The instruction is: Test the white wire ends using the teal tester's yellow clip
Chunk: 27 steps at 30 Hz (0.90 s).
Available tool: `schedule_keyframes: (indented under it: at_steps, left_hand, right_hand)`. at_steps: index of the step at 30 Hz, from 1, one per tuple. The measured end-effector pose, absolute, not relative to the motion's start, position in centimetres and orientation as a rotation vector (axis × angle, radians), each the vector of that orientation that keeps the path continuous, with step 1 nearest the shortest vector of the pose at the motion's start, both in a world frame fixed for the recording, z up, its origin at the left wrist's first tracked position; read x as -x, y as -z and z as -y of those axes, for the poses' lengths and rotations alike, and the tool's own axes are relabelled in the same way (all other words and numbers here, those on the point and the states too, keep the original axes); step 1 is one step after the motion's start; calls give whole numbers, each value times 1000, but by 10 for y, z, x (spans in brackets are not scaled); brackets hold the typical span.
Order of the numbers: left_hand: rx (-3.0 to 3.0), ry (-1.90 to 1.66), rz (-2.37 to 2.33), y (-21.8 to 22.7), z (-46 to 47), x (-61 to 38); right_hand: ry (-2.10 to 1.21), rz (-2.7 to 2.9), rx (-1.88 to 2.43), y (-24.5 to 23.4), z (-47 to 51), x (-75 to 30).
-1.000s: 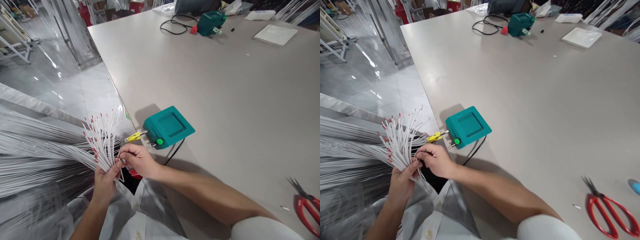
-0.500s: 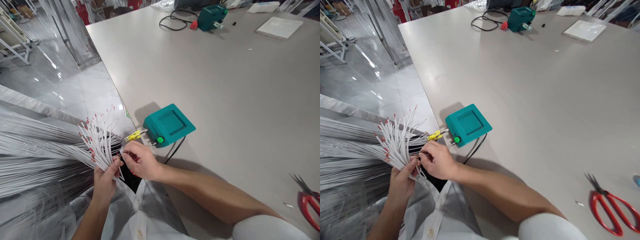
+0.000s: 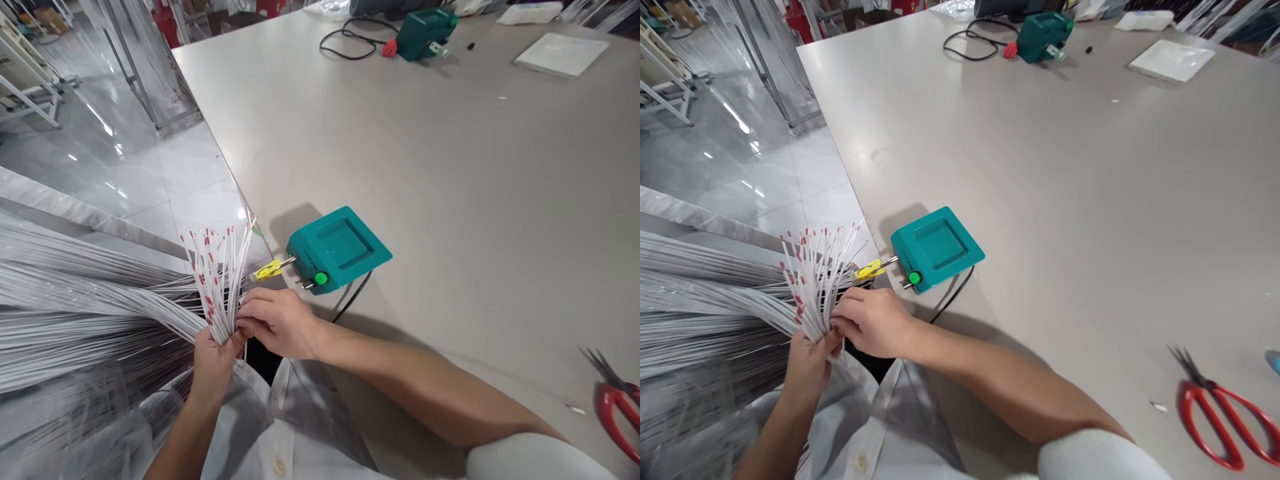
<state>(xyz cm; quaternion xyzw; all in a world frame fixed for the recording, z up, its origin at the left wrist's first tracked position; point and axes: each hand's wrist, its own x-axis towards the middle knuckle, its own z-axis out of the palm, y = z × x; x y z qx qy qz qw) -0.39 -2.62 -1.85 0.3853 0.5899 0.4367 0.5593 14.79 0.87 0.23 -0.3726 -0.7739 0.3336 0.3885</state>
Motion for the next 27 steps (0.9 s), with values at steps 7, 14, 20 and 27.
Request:
schedule_keyframes:
  at_steps: [7, 14, 20, 27]
  left_hand:
    - [-691, -1167, -1397, 9, 25, -2]
    - [-681, -1154, -1358, 7, 24, -1]
    - [-709, -1136, -1317, 9, 23, 0]
    - [-702, -1115, -1303, 11, 24, 1]
  right_hand:
    - [-934, 1710, 1135, 0, -11, -146]
    - [-903, 1641, 1026, -2, -10, -147]
    - [-896, 1732, 955, -1, -8, -150]
    - [-1036, 1685, 1014, 3, -9, -145]
